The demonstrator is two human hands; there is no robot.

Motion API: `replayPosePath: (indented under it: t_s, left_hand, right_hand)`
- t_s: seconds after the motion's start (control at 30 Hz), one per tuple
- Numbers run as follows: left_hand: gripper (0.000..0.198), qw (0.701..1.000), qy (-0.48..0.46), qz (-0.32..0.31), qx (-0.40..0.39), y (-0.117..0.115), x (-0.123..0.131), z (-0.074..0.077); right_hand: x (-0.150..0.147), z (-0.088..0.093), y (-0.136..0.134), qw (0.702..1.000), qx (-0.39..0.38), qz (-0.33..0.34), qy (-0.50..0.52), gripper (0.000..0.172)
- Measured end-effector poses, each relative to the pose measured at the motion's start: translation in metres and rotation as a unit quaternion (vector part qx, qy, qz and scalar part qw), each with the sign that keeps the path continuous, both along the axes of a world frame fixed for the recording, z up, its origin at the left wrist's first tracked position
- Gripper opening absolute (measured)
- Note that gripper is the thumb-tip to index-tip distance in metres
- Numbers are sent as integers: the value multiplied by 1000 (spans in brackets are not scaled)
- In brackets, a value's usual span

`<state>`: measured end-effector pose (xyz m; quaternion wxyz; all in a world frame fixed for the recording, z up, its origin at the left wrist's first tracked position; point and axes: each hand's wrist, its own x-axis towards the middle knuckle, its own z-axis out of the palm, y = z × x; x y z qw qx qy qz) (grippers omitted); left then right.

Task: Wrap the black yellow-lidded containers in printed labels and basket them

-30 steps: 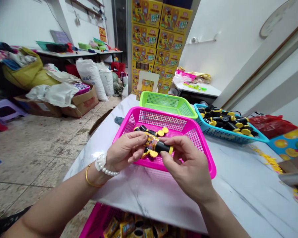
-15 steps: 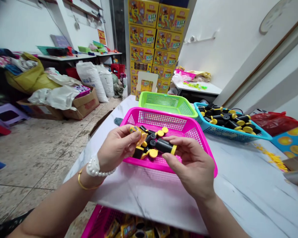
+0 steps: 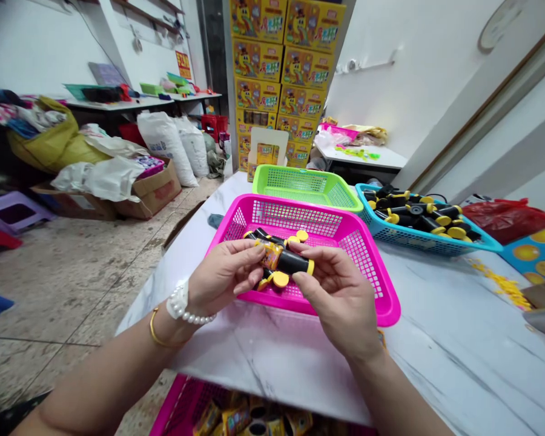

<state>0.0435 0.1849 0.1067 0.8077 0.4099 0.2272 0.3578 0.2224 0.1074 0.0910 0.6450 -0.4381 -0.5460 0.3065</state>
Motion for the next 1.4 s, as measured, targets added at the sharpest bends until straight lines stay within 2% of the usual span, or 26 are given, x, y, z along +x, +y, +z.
replayPosePath:
  t_s: [0.17,0.3,0.4,0.53,0.7,0.83,0.97,1.13,1.27,1.4]
  left_hand:
    - [26,999,14,2,32,-1,1,-6]
    - [22,999,13,5,33,-1,1,-6]
    - [22,999,16,3,41,-1,1,-5]
    - [25,997,25,12,70,-4,1,-5]
    - [25,991,35,57,115,-11,3,-5]
    - [20,991,40,68,112,-12,4,-5]
    - [18,998,13,45,51,-7,3,-5]
    - [13,999,13,39,30,-4,2,-4]
    - [12,999,9,34,22,-5,3,-4]
    - [14,999,0,37,16,-5,3,-4]
  right_hand:
    - [3,0,-4,993,28,-33,-111,26]
    - [13,-3,-6,973,26,-40,-225,31]
    - [15,-5,-6,964,40,-37,-261,32]
    - [8,-8,-6,979,69,-32,-191,32]
    - [4,-14,-4,981,131,-112,-92,39]
    - [11,-12,-3,982,103,-143,-69,35]
    - [17,-9,-1,992,68,-101,-18,27]
    - [16,-10,0,998,46,-10,51,24]
    - [13,-12,-3,997,25,13,65,23]
    - [11,-11,-5,998,15,4,60,24]
